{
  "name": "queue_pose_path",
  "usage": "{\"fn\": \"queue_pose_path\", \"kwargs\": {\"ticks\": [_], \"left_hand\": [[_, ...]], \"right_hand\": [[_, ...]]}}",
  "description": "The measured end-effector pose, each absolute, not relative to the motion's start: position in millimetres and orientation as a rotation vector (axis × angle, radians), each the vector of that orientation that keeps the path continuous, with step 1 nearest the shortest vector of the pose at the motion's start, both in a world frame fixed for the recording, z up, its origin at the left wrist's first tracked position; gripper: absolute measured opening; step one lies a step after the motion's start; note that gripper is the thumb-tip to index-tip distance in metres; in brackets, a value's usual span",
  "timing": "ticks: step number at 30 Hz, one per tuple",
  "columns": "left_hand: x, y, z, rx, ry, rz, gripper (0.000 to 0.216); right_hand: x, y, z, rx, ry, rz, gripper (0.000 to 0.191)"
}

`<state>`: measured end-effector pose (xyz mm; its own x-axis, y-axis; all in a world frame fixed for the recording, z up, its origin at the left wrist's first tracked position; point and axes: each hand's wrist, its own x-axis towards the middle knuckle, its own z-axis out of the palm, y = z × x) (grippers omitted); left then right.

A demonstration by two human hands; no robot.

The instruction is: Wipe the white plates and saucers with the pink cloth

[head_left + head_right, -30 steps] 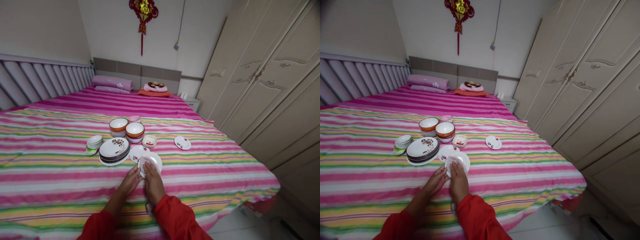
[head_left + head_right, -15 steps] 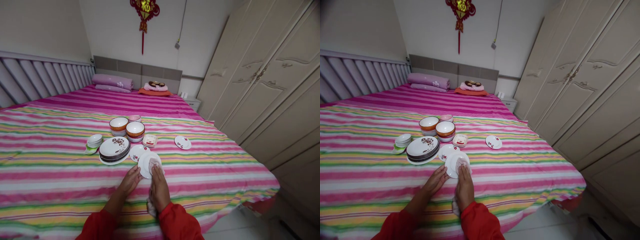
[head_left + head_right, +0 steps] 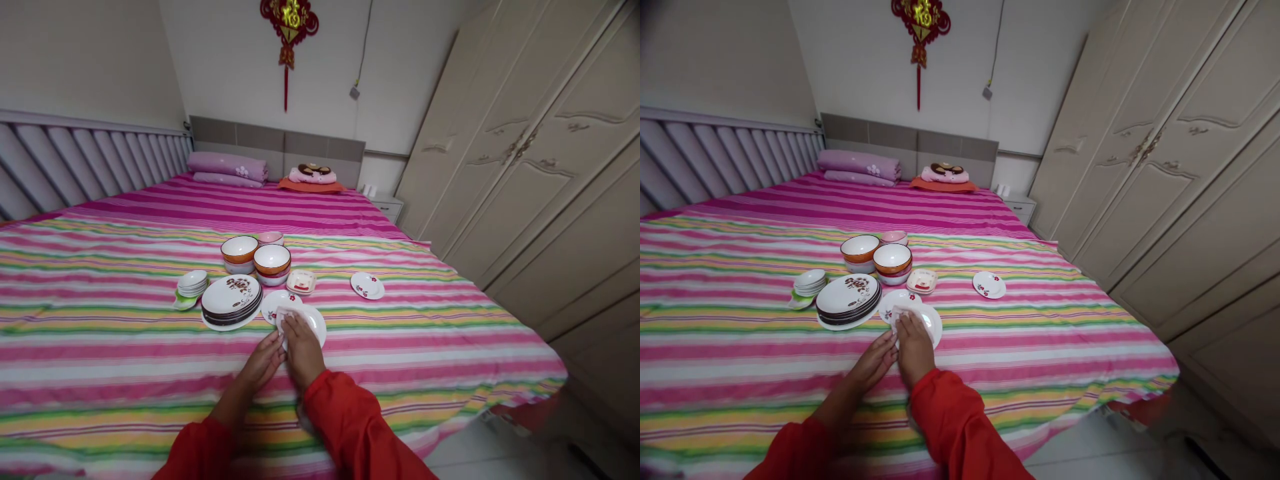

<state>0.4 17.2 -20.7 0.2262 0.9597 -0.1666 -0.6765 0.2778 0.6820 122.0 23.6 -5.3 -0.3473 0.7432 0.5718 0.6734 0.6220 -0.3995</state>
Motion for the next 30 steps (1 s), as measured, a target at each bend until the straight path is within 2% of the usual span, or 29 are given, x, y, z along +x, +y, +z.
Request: {"fn": "queue_pose_path", "kwargs": {"ticks": [5, 13, 21, 24, 30], "left_hand": [[-0.5, 15.9, -18.2, 0.562, 0.65, 1.163, 0.031], [-1.2, 17.2, -21.7, 0.567, 0.628, 1.158, 0.025], [-2.9, 19.9, -27.9, 0.51, 0.626, 1.207, 0.021], [-4.2, 20.6, -28.3, 0.51, 0.635, 1.2, 0.018], [-3.9, 22.7, -27.3, 0.536, 0.623, 1.209, 0.026]], "right_hand": [[134.5, 41.1, 0.2, -1.113, -1.944, 0.203, 0.048], [166.0, 18.2, -32.1, -1.121, -1.632, 0.323, 0.048], [156.1, -31.4, -41.1, -1.116, -1.856, 0.057, 0.065], [145.6, -32.5, -42.6, -1.042, -2.058, -0.07, 0.064], [125.5, -12.4, -34.4, -1.072, -2.178, -0.167, 0.061]]}}
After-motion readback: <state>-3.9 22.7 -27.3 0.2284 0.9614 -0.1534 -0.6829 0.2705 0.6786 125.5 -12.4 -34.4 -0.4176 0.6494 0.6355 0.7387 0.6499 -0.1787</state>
